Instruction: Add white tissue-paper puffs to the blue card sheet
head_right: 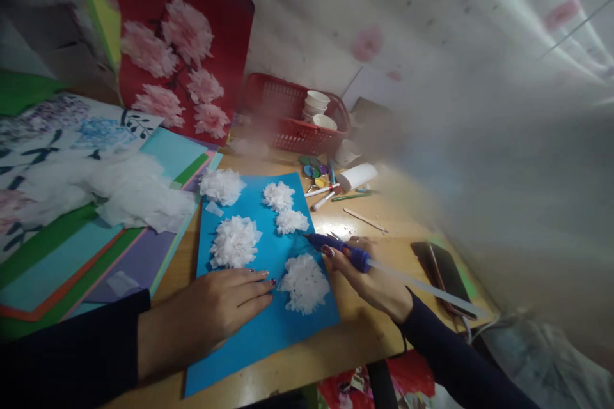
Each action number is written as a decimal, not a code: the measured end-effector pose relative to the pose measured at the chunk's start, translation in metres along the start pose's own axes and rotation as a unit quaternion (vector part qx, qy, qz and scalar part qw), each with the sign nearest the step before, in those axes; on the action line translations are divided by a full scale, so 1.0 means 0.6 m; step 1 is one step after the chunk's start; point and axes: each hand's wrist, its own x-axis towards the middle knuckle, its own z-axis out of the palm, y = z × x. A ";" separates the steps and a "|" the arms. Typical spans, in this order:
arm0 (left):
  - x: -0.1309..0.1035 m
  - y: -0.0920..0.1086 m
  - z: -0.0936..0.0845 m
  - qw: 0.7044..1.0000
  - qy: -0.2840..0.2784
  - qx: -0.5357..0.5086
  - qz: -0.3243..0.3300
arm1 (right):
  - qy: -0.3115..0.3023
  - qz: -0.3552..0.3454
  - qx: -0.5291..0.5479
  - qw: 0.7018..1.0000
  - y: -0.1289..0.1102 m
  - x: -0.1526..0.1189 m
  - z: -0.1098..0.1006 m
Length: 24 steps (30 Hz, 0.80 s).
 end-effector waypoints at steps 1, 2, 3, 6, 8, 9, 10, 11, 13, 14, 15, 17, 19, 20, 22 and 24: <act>0.000 0.000 0.000 1.000 -0.001 -0.001 0.001 | -0.004 0.006 0.009 1.000 -0.006 0.000 -0.003; 0.001 0.000 -0.001 1.000 -0.002 -0.002 0.002 | -0.009 0.009 0.016 1.000 -0.011 0.000 -0.007; 0.001 0.000 -0.002 1.000 -0.002 -0.003 0.003 | -0.021 0.008 0.019 1.000 -0.016 0.001 -0.012; 0.003 -0.001 -0.004 1.000 -0.008 -0.001 0.002 | -0.037 0.011 0.013 0.999 -0.027 0.003 -0.031; 0.004 -0.001 -0.005 1.000 -0.019 0.000 0.002 | -0.042 0.015 0.008 0.999 -0.033 0.005 -0.045; 0.004 -0.001 -0.006 1.000 -0.022 -0.001 0.003 | -0.048 0.013 0.005 0.999 -0.035 0.005 -0.051; 0.004 -0.002 -0.006 1.000 -0.021 -0.002 0.005 | -0.054 0.009 0.001 0.999 -0.037 0.007 -0.055; 0.004 -0.002 -0.006 1.000 -0.018 -0.005 0.007 | -0.059 0.005 -0.005 0.998 -0.038 0.009 -0.056; 0.003 -0.002 -0.005 1.000 -0.015 -0.007 0.009 | -0.067 0.003 -0.021 0.998 -0.038 0.014 -0.052; 0.003 -0.002 -0.005 1.000 -0.014 -0.007 0.009 | -0.073 0.004 -0.032 0.997 -0.036 0.018 -0.046; 0.003 -0.002 -0.005 1.000 -0.016 -0.006 0.008 | -0.081 0.002 -0.041 0.996 -0.034 0.022 -0.039; 0.003 -0.001 -0.005 1.000 -0.021 -0.005 0.006 | -0.087 -0.014 -0.065 0.994 -0.030 0.030 -0.024; 0.003 0.000 -0.004 1.000 -0.022 -0.007 0.004 | -0.072 -0.032 -0.091 0.993 -0.028 0.036 -0.012; 0.003 0.000 -0.004 1.000 -0.023 -0.008 0.004 | -0.063 -0.041 -0.100 0.992 -0.028 0.038 -0.007; 0.004 0.000 -0.004 1.000 -0.022 -0.009 0.005 | -0.051 -0.055 -0.107 0.991 -0.030 0.040 -0.003; 0.005 -0.001 -0.004 1.000 -0.023 -0.010 0.005 | -0.057 -0.057 -0.104 0.991 -0.034 0.040 -0.003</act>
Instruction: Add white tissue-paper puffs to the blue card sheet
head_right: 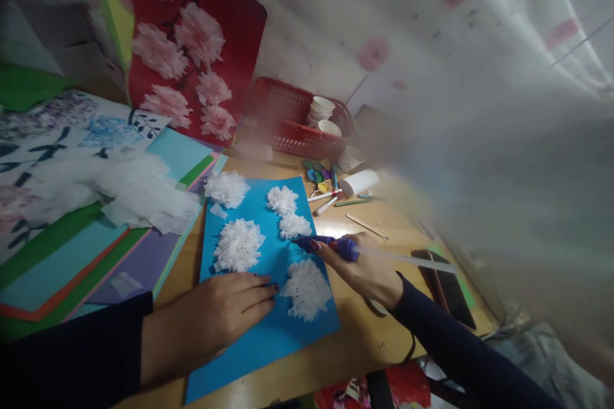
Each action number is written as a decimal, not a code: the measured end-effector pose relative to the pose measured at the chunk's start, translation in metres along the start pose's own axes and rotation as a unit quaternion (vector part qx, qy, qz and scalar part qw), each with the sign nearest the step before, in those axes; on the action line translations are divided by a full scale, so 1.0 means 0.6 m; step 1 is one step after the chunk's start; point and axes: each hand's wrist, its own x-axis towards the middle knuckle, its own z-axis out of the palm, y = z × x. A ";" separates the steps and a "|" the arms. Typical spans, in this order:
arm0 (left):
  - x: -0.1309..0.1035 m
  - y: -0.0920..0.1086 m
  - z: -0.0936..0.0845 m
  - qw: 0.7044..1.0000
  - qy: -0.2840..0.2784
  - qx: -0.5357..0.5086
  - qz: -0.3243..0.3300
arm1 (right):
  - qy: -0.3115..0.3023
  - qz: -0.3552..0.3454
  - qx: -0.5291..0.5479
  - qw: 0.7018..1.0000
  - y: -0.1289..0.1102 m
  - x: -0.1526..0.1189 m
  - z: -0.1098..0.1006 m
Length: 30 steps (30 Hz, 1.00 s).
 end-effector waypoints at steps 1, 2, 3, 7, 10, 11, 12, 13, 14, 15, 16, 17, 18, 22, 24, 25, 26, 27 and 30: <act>0.000 0.000 0.000 1.000 -0.001 0.000 0.000 | -0.007 0.001 0.003 1.000 -0.003 0.000 -0.002; 0.001 0.000 -0.001 1.000 -0.002 0.001 0.001 | -0.014 0.001 0.007 1.000 -0.005 0.000 -0.003; 0.001 0.000 -0.001 1.000 -0.004 0.003 0.003 | -0.021 0.002 0.011 1.000 -0.007 0.000 -0.005; 0.001 0.000 -0.005 1.000 -0.008 0.006 0.006 | -0.032 0.004 0.018 0.999 -0.009 0.003 -0.004; 0.002 0.000 -0.007 1.000 -0.010 0.009 0.002 | -0.011 0.008 0.006 1.000 0.000 0.004 0.004; 0.002 0.000 -0.007 1.000 -0.011 0.010 0.001 | -0.002 0.009 0.000 1.000 0.003 0.004 0.006; 0.002 0.000 -0.007 1.000 -0.010 0.010 0.000 | 0.004 0.008 -0.004 1.000 0.005 0.004 0.007; 0.002 -0.001 -0.007 1.000 -0.010 0.010 0.000 | 0.009 0.008 -0.007 1.000 0.006 0.003 0.006; 0.002 -0.001 -0.007 1.000 -0.009 0.010 0.002 | 0.008 0.008 -0.007 1.000 0.006 0.002 0.005; 0.002 -0.001 -0.006 1.000 -0.007 0.010 0.004 | 0.004 0.009 -0.005 1.000 0.005 0.001 0.003; 0.002 -0.001 -0.006 1.000 -0.007 0.011 0.006 | -0.003 0.007 -0.002 1.000 0.003 -0.001 0.000; 0.001 -0.001 -0.005 1.000 -0.006 0.011 0.007 | -0.010 0.004 0.002 1.000 -0.001 -0.002 -0.004; 0.001 -0.001 -0.004 1.000 -0.005 0.012 0.009 | -0.017 -0.002 0.006 1.000 -0.004 -0.002 -0.006; -0.001 0.000 -0.002 1.000 -0.002 0.016 0.006 | -0.018 -0.019 0.005 1.000 -0.011 0.000 -0.008; -0.001 0.000 -0.002 1.000 0.000 0.020 0.006 | -0.002 -0.018 -0.008 1.000 -0.007 0.002 -0.004; -0.001 0.000 -0.002 1.000 0.000 0.021 0.006 | 0.006 -0.018 -0.015 1.000 -0.003 0.002 -0.002; 0.000 0.000 -0.003 1.000 -0.001 0.021 0.007 | 0.010 -0.020 -0.019 1.000 0.000 0.003 0.000; 0.000 0.000 -0.004 1.000 -0.002 0.019 0.008 | 0.012 -0.022 -0.021 0.999 0.003 0.002 0.001; 0.002 0.000 -0.006 1.000 0.001 0.016 0.010 | 0.007 -0.025 -0.015 1.000 0.005 0.000 -0.001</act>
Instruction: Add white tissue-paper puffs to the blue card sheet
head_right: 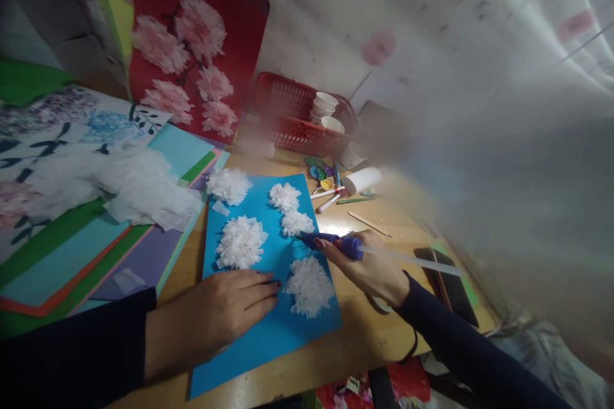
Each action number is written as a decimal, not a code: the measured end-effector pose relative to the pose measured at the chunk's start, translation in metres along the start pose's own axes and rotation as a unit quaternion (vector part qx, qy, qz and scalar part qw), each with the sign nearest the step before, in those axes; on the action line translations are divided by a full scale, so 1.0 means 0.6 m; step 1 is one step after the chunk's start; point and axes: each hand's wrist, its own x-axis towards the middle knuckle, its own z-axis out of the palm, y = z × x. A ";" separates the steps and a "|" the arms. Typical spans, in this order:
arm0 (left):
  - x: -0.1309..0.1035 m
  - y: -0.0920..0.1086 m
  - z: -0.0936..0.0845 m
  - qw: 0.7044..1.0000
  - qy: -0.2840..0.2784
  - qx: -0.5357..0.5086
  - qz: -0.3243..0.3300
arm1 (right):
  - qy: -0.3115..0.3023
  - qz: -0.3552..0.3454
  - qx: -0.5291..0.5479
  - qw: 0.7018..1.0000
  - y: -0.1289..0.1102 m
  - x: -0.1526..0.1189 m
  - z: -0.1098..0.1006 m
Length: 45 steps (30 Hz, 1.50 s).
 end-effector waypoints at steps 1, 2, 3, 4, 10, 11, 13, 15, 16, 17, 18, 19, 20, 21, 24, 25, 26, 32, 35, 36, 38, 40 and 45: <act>0.000 0.000 0.000 1.000 0.001 0.000 0.000 | -0.003 0.001 0.002 1.000 -0.002 -0.001 -0.002; 0.000 0.000 0.000 1.000 0.001 -0.001 0.000 | -0.005 0.001 0.003 1.000 -0.004 -0.002 -0.004; 0.000 0.000 0.000 1.000 -0.001 -0.002 -0.001 | -0.005 0.000 0.000 1.000 -0.006 -0.002 -0.005; 0.001 0.001 0.000 1.000 -0.001 -0.004 -0.002 | -0.004 -0.004 -0.003 1.000 -0.007 -0.002 -0.006; 0.001 0.001 0.001 1.000 -0.006 -0.012 -0.007 | 0.035 -0.024 -0.049 0.998 0.000 0.001 -0.001; 0.000 0.001 0.001 1.000 -0.007 -0.012 -0.006 | 0.044 -0.029 -0.055 0.997 0.002 0.001 -0.001; -0.001 0.000 0.002 1.000 -0.003 -0.012 -0.006 | 0.044 -0.035 -0.053 0.997 0.002 0.000 -0.004; -0.001 0.000 0.002 1.000 0.004 -0.012 -0.004 | 0.023 -0.036 -0.040 0.998 0.000 -0.002 -0.008; -0.002 0.000 0.003 1.000 0.008 -0.012 -0.004 | 0.014 -0.036 -0.035 0.999 -0.001 -0.002 -0.009; -0.002 0.000 0.003 1.000 0.009 -0.011 -0.005 | 0.009 -0.036 -0.034 0.999 -0.001 -0.002 -0.010; -0.002 0.000 0.002 1.000 0.009 -0.011 -0.006 | 0.010 -0.035 -0.036 0.999 0.000 -0.001 -0.010; -0.002 0.001 0.002 1.000 0.009 -0.010 -0.006 | 0.017 -0.033 -0.042 0.998 0.002 0.000 -0.009; -0.002 0.001 0.001 1.000 0.009 -0.009 -0.008 | 0.028 -0.030 -0.047 0.998 0.005 0.000 -0.008; -0.001 0.001 0.000 1.000 0.010 -0.009 -0.009 | 0.035 -0.028 -0.049 0.998 0.008 0.001 -0.007; -0.001 0.001 0.000 1.000 0.015 -0.010 -0.011 | 0.042 -0.020 -0.037 0.998 0.018 0.000 -0.004; -0.002 0.001 0.001 1.000 0.016 -0.011 -0.012 | 0.036 -0.017 -0.030 0.999 0.019 -0.001 -0.005; -0.002 0.001 0.002 1.000 0.014 -0.012 -0.012 | 0.028 -0.014 -0.023 0.999 0.019 -0.003 -0.006; -0.005 -0.001 0.005 1.000 0.006 -0.015 -0.013 | -0.030 0.022 0.068 0.997 0.003 -0.008 -0.011; -0.005 0.000 0.005 1.000 0.014 -0.014 -0.010 | -0.052 0.044 0.125 0.990 0.002 -0.006 -0.006; -0.005 0.000 0.005 1.000 0.013 -0.014 -0.010 | -0.052 0.050 0.134 0.988 0.004 -0.006 -0.003; -0.005 0.000 0.004 1.000 0.005 -0.015 -0.011 | -0.042 0.066 0.139 0.987 0.011 -0.008 0.004; -0.006 0.000 0.004 1.000 -0.006 -0.018 -0.013 | -0.028 0.091 0.145 0.985 0.020 -0.011 0.011; -0.006 0.000 0.005 1.000 -0.003 -0.019 -0.013 | -0.018 0.118 0.155 0.981 0.030 -0.021 0.019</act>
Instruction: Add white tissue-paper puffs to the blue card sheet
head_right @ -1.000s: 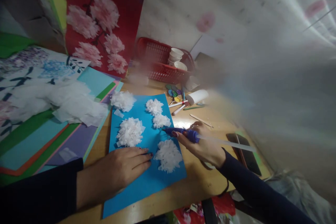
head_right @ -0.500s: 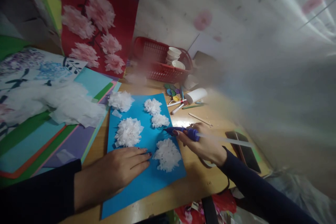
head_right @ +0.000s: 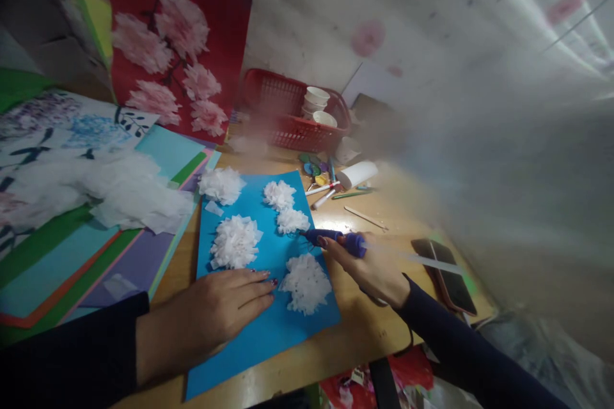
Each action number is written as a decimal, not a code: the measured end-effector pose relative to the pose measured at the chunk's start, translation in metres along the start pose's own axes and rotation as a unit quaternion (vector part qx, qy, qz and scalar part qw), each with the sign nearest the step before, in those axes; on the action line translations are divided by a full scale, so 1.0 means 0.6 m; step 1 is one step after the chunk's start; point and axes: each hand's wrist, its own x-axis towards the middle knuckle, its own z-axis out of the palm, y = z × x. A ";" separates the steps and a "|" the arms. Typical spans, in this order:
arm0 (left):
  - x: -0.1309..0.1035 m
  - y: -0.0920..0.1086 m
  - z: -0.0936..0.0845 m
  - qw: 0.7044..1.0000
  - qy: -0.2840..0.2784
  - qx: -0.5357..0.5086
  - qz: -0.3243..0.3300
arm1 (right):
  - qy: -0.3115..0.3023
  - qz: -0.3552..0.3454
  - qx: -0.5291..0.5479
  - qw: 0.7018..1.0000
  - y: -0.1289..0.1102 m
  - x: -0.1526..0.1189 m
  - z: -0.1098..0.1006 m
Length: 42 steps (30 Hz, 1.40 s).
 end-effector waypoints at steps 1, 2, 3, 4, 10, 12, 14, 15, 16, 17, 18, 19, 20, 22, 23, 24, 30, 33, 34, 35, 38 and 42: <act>0.000 0.000 0.000 1.000 0.007 -0.001 0.001 | 0.001 0.000 -0.003 1.000 -0.001 -0.001 -0.001; 0.000 0.000 0.000 1.000 0.012 -0.002 0.002 | -0.001 -0.001 -0.004 1.000 -0.003 -0.002 -0.002; 0.000 0.001 -0.001 1.000 0.016 -0.002 0.002 | -0.004 -0.006 -0.001 1.000 -0.006 -0.002 -0.003; 0.000 0.001 -0.001 1.000 0.017 -0.002 0.003 | -0.007 -0.015 0.004 1.000 -0.009 -0.002 -0.005; 0.001 -0.001 -0.002 1.000 0.003 -0.002 0.008 | -0.018 -0.045 -0.003 0.999 -0.011 0.001 -0.006; 0.001 -0.001 -0.002 1.000 0.009 -0.002 0.007 | 0.002 -0.035 -0.010 0.999 -0.002 0.003 -0.003; 0.001 -0.001 -0.001 1.000 0.014 -0.003 0.005 | 0.015 -0.038 -0.016 0.999 0.005 0.004 -0.001; 0.001 -0.001 0.000 1.000 0.015 -0.002 0.005 | 0.016 -0.043 -0.019 0.999 0.006 0.004 -0.001; 0.001 -0.001 0.001 1.000 0.015 -0.002 0.005 | 0.016 -0.047 -0.021 0.999 0.005 0.004 -0.001; 0.001 -0.001 0.001 1.000 0.014 -0.002 0.005 | 0.014 -0.047 -0.021 0.999 0.002 0.003 -0.003; 0.001 -0.001 0.001 1.000 0.013 -0.002 0.006 | 0.013 -0.045 -0.020 0.999 -0.002 0.002 -0.005; 0.001 -0.001 0.001 1.000 0.014 -0.002 0.006 | 0.012 -0.043 -0.021 0.999 -0.008 0.000 -0.007; 0.001 -0.001 0.001 1.000 0.015 -0.001 0.006 | 0.011 -0.044 -0.021 0.999 -0.014 -0.001 -0.009; 0.001 -0.001 0.000 1.000 0.017 -0.001 0.007 | 0.005 -0.048 -0.018 0.999 -0.023 -0.002 -0.011; 0.000 -0.001 0.000 1.000 0.016 -0.001 0.006 | 0.001 -0.050 -0.015 0.999 -0.025 -0.002 -0.011; 0.000 -0.001 0.000 1.000 0.018 -0.001 0.007 | 0.002 -0.051 -0.011 0.999 -0.025 -0.002 -0.010; -0.003 -0.002 0.006 1.000 0.011 -0.006 0.005 | 0.027 -0.051 -0.010 0.998 -0.003 0.002 0.000; -0.003 -0.002 0.008 1.000 0.015 -0.003 0.005 | 0.020 -0.049 -0.014 0.998 -0.004 0.000 -0.002; -0.003 -0.003 0.008 1.000 0.018 -0.004 0.007 | 0.015 -0.047 -0.015 0.999 -0.006 -0.001 -0.003; -0.003 -0.003 0.007 1.000 0.020 -0.005 0.008 | 0.009 -0.046 -0.013 0.999 -0.009 -0.002 -0.004; -0.001 -0.002 0.003 1.000 0.017 -0.007 0.010 | 0.000 -0.044 -0.002 0.999 -0.014 -0.002 -0.005; 0.000 -0.002 0.002 1.000 0.010 -0.009 0.007 | 0.024 -0.045 -0.024 0.998 -0.005 0.001 0.000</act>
